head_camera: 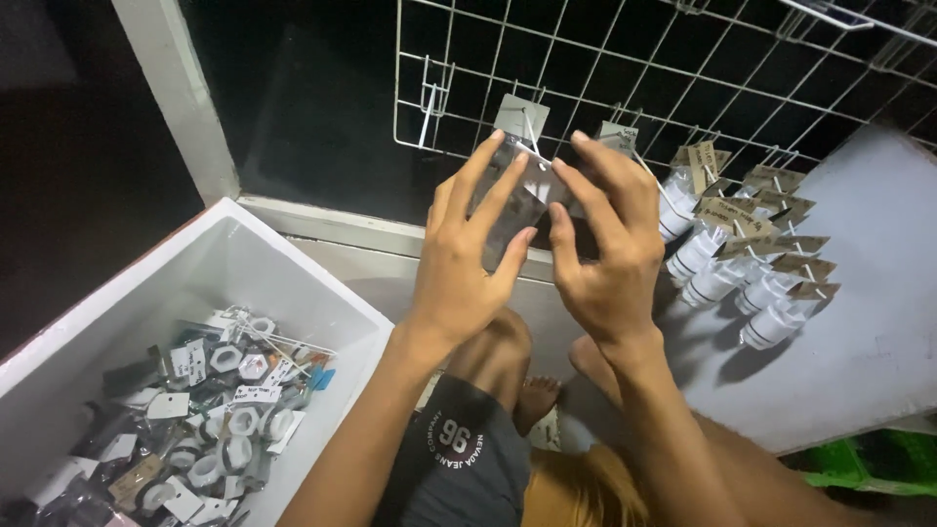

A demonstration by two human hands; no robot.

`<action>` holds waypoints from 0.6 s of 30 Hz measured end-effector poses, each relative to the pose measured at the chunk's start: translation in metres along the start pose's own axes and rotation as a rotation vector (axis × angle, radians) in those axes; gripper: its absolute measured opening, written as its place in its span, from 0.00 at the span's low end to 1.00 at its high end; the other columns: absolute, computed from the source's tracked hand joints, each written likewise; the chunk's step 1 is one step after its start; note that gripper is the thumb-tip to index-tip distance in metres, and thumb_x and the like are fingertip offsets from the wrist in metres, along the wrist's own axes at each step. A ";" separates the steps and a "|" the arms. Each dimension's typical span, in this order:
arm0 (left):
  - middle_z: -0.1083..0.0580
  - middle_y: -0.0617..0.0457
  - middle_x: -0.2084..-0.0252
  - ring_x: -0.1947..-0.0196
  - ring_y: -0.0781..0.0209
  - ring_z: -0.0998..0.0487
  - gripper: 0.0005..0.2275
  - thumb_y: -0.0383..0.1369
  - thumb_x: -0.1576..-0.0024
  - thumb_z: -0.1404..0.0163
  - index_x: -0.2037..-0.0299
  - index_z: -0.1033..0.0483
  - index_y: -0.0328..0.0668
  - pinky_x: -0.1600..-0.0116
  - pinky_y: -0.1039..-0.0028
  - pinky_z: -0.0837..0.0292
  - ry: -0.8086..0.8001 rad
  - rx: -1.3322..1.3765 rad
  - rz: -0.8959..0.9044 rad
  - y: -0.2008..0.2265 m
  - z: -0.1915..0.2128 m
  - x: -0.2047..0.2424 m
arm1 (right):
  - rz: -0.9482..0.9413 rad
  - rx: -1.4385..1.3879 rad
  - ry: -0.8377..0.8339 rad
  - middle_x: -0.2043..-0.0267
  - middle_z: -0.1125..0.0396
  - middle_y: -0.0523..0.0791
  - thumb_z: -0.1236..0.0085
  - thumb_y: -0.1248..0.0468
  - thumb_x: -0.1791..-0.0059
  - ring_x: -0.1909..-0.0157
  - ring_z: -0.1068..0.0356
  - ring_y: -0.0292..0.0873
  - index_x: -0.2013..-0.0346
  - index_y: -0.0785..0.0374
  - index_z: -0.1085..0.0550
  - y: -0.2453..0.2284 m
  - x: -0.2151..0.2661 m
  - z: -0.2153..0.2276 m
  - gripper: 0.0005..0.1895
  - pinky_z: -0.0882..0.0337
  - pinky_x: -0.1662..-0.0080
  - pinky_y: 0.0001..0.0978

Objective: Hanging small packaged hardware items from a bin onto a wire display rack.

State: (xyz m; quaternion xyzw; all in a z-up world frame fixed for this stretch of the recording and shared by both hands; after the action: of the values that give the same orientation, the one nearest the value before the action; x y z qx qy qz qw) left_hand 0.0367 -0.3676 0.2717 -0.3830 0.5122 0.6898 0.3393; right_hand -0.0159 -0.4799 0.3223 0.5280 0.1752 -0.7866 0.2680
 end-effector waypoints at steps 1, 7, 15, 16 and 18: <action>0.40 0.38 0.27 0.34 0.30 0.33 0.27 0.26 0.41 0.43 0.30 0.34 0.46 0.35 0.44 0.35 0.002 -0.002 -0.001 0.000 0.001 0.001 | 0.002 -0.002 0.001 0.37 0.36 0.54 0.46 0.71 0.42 0.36 0.35 0.61 0.44 0.69 0.25 0.001 0.001 -0.002 0.12 0.32 0.38 0.51; 0.48 0.42 0.21 0.28 0.29 0.41 0.31 0.32 0.42 0.42 0.26 0.39 0.46 0.31 0.42 0.44 -0.133 -0.184 0.004 -0.019 -0.018 0.011 | 0.033 0.226 -0.069 0.32 0.36 0.53 0.41 0.73 0.47 0.28 0.44 0.61 0.43 0.69 0.23 0.004 0.009 -0.018 0.17 0.39 0.33 0.51; 0.55 0.41 0.20 0.27 0.24 0.48 0.39 0.30 0.46 0.39 0.24 0.46 0.44 0.30 0.37 0.49 -0.326 -0.380 0.059 -0.041 -0.042 0.032 | -0.032 0.421 -0.226 0.22 0.48 0.48 0.47 0.68 0.45 0.21 0.58 0.57 0.33 0.67 0.31 0.029 0.028 -0.059 0.25 0.57 0.25 0.52; 0.55 0.41 0.20 0.27 0.24 0.48 0.39 0.30 0.46 0.39 0.24 0.46 0.44 0.30 0.37 0.49 -0.325 -0.379 0.060 -0.044 -0.044 0.034 | -0.031 0.421 -0.227 0.22 0.48 0.48 0.47 0.68 0.45 0.21 0.58 0.57 0.33 0.67 0.31 0.031 0.029 -0.063 0.25 0.57 0.25 0.52; 0.56 0.42 0.20 0.28 0.26 0.48 0.39 0.30 0.49 0.40 0.25 0.44 0.42 0.30 0.38 0.47 -0.387 -0.420 0.118 -0.056 -0.053 0.041 | -0.020 0.515 -0.295 0.19 0.56 0.50 0.47 0.64 0.44 0.20 0.64 0.59 0.28 0.67 0.36 0.037 0.034 -0.077 0.28 0.66 0.25 0.53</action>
State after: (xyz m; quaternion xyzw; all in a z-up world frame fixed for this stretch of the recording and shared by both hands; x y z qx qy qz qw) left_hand 0.0749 -0.4017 0.2011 -0.2755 0.3054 0.8595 0.3035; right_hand 0.0527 -0.4745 0.2615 0.4569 -0.0659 -0.8759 0.1401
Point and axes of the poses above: each hand's wrist, its own x-axis away from the middle knuckle, its own z-axis out of the back of the hand, y = z × x, the point moved 9 cm from there along -x, towards the middle knuckle
